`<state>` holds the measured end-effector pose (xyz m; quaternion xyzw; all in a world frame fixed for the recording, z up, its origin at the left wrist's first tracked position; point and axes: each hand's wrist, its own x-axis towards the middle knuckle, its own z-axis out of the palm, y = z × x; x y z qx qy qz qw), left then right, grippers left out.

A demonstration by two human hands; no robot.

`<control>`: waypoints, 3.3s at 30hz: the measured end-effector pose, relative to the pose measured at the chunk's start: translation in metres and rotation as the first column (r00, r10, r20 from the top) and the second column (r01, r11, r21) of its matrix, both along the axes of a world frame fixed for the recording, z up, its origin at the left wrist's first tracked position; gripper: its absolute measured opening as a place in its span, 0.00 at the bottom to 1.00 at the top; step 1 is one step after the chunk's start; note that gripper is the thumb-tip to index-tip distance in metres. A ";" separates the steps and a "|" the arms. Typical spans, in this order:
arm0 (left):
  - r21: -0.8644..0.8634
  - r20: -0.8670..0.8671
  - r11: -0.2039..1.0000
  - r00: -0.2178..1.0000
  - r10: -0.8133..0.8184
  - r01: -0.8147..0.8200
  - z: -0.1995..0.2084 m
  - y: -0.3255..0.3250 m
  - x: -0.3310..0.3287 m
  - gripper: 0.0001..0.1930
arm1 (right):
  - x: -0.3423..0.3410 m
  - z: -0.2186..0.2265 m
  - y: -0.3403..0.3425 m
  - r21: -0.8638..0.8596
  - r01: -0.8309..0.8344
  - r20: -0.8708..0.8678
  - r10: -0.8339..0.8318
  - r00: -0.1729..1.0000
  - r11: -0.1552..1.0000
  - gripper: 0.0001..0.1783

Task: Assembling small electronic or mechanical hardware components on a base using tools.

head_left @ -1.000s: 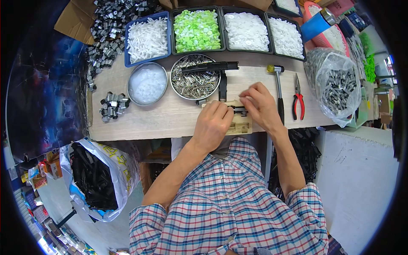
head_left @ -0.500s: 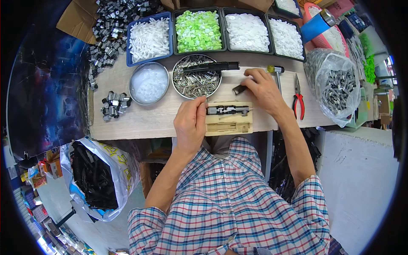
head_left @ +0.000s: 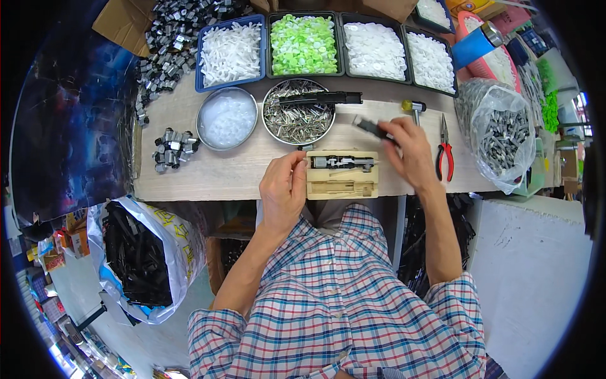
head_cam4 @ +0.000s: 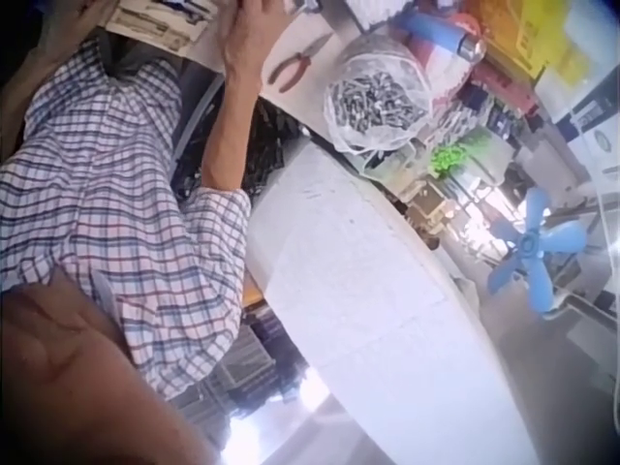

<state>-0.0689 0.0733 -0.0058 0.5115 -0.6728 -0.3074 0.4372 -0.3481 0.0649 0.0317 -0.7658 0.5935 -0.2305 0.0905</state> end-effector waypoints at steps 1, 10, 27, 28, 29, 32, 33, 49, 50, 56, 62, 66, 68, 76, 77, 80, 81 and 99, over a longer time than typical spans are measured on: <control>0.113 -0.043 0.993 0.999 0.019 -0.014 0.000 0.002 0.000 0.08 | 0.012 -0.002 0.010 -0.001 -0.026 0.111 0.026 0.993 1.000 0.22; 0.407 -0.311 0.912 0.947 0.082 0.055 -0.012 -0.002 -0.002 0.10 | 0.057 -0.003 0.021 -0.019 -0.182 0.103 0.183 0.978 0.983 0.24; 0.762 0.265 0.628 0.809 -0.525 0.159 0.032 -0.063 0.002 0.33 | 0.018 0.014 -0.011 0.838 0.164 -0.063 -0.207 0.976 0.521 0.39; 0.808 0.294 0.570 0.735 -0.611 0.151 0.037 -0.067 -0.003 0.35 | 0.017 0.013 -0.016 0.839 0.168 -0.066 -0.210 0.976 0.517 0.39; 0.810 0.290 0.565 0.733 -0.615 0.154 0.038 -0.072 -0.005 0.35 | 0.016 0.012 -0.021 0.872 0.143 -0.049 -0.206 0.977 0.468 0.42; 0.859 0.210 0.478 0.726 -0.655 0.183 0.033 -0.080 -0.006 0.36 | 0.014 0.012 -0.029 0.924 0.072 0.011 -0.214 0.977 0.376 0.44; 0.890 0.141 0.418 0.759 -0.635 0.184 0.028 -0.083 -0.005 0.36 | 0.013 0.014 -0.034 0.939 0.031 0.052 -0.231 0.971 0.343 0.44; 0.835 0.330 0.542 0.705 -0.627 0.092 0.033 -0.076 -0.013 0.34 | 0.015 0.013 -0.033 0.962 -0.013 0.093 -0.280 0.955 0.274 0.36; 0.849 0.300 0.522 0.735 -0.609 0.086 0.033 -0.077 -0.014 0.34 | 0.014 0.012 -0.035 0.958 -0.005 0.077 -0.239 0.968 0.288 0.36; 0.828 0.299 0.554 0.767 -0.568 0.087 0.033 -0.068 -0.006 0.35 | 0.005 0.003 -0.021 0.906 0.042 0.082 -0.271 0.959 0.422 0.32; 0.716 -0.200 0.673 0.978 -0.059 0.187 0.004 -0.012 0.026 0.20 | -0.071 -0.026 0.054 -0.035 0.509 -0.138 -0.508 0.850 0.860 0.18; 0.625 -0.329 0.773 0.935 0.131 0.111 -0.009 0.001 0.021 0.17 | -0.074 -0.058 0.066 -0.294 0.510 -0.378 -0.588 0.715 0.809 0.24; 0.599 -0.305 0.796 0.944 0.122 0.091 -0.010 0.004 0.021 0.16 | -0.074 -0.054 0.063 -0.270 0.524 -0.430 -0.588 0.685 0.808 0.25; 0.615 -0.319 0.778 0.943 0.098 0.128 -0.010 0.002 0.023 0.17 | 0.043 0.022 0.069 -0.106 0.112 0.219 -0.087 0.972 0.988 0.19; 0.615 -0.317 0.777 0.944 0.090 0.133 -0.011 0.000 0.023 0.17 | 0.066 0.022 0.069 -0.034 0.100 0.161 -0.093 0.982 0.994 0.19; 0.628 -0.335 0.768 0.934 0.119 0.127 -0.008 -0.001 0.021 0.13 | 0.094 0.019 0.067 0.108 0.117 0.073 -0.125 0.989 0.987 0.19; 0.351 -0.132 0.936 0.990 0.040 0.009 -0.006 -0.001 0.013 0.10 | 0.095 0.016 0.063 0.172 0.131 0.031 -0.138 0.990 0.976 0.19; -0.095 0.106 0.878 0.881 -0.461 0.470 0.000 -0.039 -0.043 0.14 | 0.036 -0.010 0.130 0.401 0.340 0.405 -0.497 0.767 0.851 0.13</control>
